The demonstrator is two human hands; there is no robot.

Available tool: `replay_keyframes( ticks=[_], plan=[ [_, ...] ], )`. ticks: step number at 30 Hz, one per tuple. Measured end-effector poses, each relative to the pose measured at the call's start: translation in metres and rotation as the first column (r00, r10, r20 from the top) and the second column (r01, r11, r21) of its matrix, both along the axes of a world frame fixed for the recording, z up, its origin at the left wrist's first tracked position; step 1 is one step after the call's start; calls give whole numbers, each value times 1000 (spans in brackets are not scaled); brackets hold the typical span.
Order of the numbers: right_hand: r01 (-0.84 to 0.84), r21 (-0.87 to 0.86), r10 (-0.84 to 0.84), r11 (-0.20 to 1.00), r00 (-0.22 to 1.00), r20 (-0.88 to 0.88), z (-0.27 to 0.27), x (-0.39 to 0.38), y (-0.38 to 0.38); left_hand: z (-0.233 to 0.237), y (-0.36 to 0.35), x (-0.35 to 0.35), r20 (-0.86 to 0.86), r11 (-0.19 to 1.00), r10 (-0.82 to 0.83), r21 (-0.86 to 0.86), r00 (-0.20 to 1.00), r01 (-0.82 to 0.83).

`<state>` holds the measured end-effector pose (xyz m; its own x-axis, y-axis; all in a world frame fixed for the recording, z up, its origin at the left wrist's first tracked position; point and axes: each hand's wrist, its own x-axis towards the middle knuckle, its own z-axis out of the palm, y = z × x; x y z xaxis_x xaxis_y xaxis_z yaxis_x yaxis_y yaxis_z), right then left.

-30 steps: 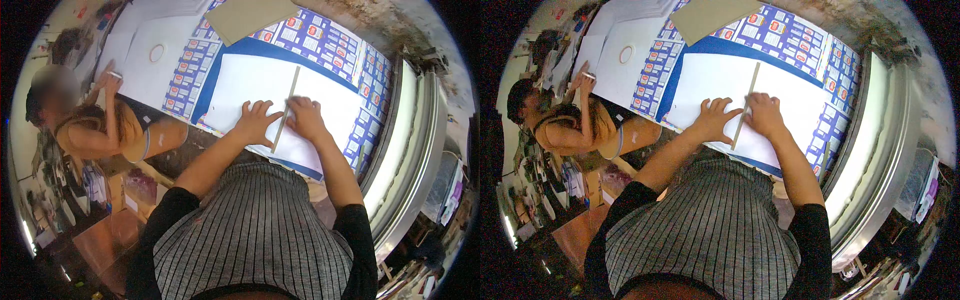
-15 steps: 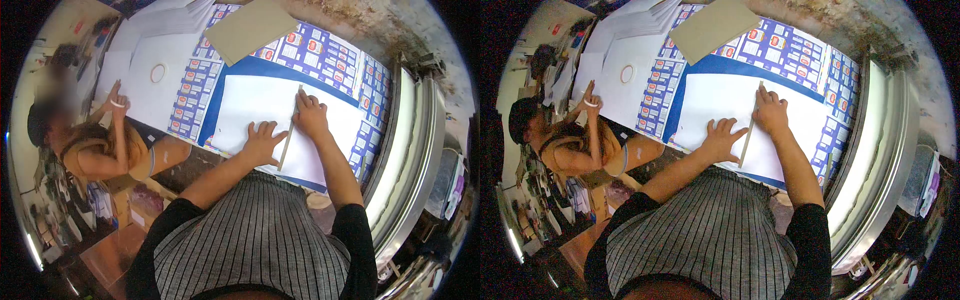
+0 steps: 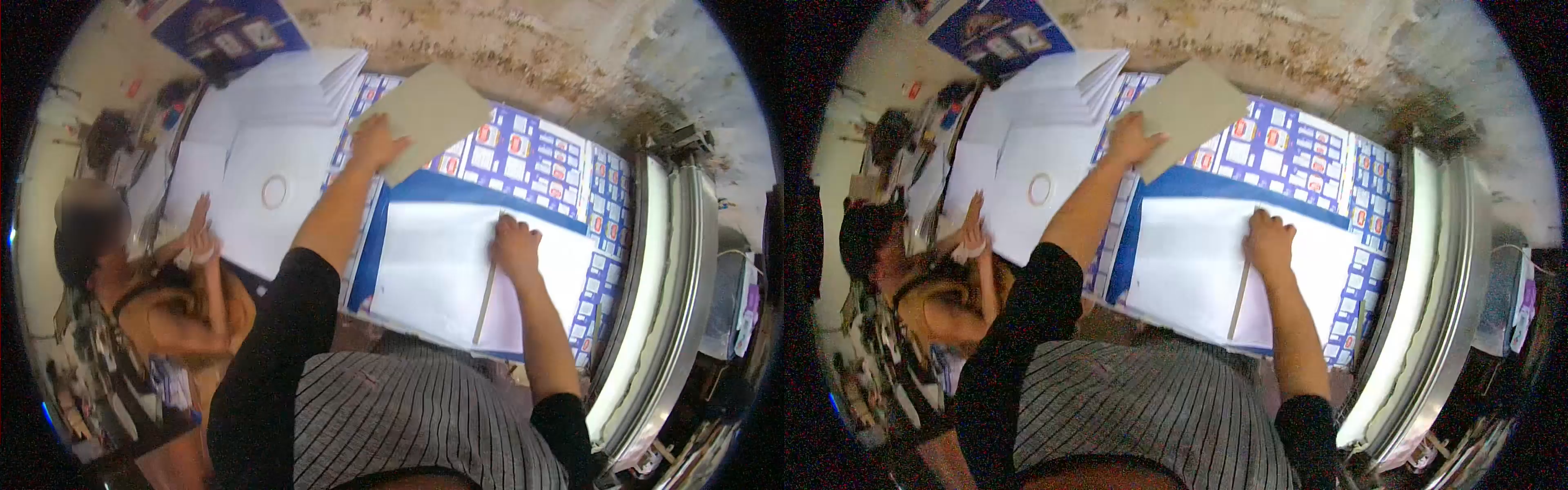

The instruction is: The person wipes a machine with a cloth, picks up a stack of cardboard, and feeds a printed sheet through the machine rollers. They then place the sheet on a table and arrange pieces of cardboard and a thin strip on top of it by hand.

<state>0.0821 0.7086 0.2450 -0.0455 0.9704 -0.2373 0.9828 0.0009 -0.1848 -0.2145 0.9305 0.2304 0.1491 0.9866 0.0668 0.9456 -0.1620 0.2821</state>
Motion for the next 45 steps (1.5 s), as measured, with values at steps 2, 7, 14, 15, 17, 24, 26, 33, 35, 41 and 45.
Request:
replay_keyframes(
  ticks=[2, 7, 14, 15, 17, 24, 26, 33, 35, 41, 45],
  plan=[
    [24, 71, -27, 997, 998, 51, -18, -5, -1, -13, 55, -23, -87, 1000, 22, -1, 996, -23],
    [184, 170, -166, 968, 979, -115, -2, -7, -8, 18, 92, -28, -147, 915, 84, -379, 986, -135],
    [473, 278, -337, 836, 843, -420, 41, 38, -70, -5, 129, -49, 3, 915, 36, -402, 999, -32],
    [443, 339, -310, 830, 872, -379, 40, 49, -82, -8, 128, -55, -38, 978, 15, -209, 999, -22],
    [595, 127, -413, 793, 680, -606, 48, 61, -102, 2, 129, -70, 336, 983, 97, -180, 937, -37],
    [608, -46, -377, 793, 431, -820, 69, 72, -118, 113, -4, -76, 710, 949, 24, 205, 704, -239],
    [574, -12, -260, 819, 352, -899, 83, 60, -108, 120, -68, -49, 912, 976, 150, -74, 382, -207],
    [500, -262, -357, 825, 103, -928, 79, 93, -127, 40, -278, 96, 849, 820, 526, -523, 54, 234],
    [543, -231, -402, 807, 219, -889, 51, 120, -149, 29, -300, 114, 759, 710, 646, -637, 82, 302],
    [544, -440, -540, 714, 29, -841, 26, 160, -198, 35, -327, 137, 717, 642, 601, -697, 355, 321],
    [505, -464, -528, 728, -18, -849, 23, 173, -205, 37, -332, 144, 732, 658, 597, -680, 327, 323]
  ],
)
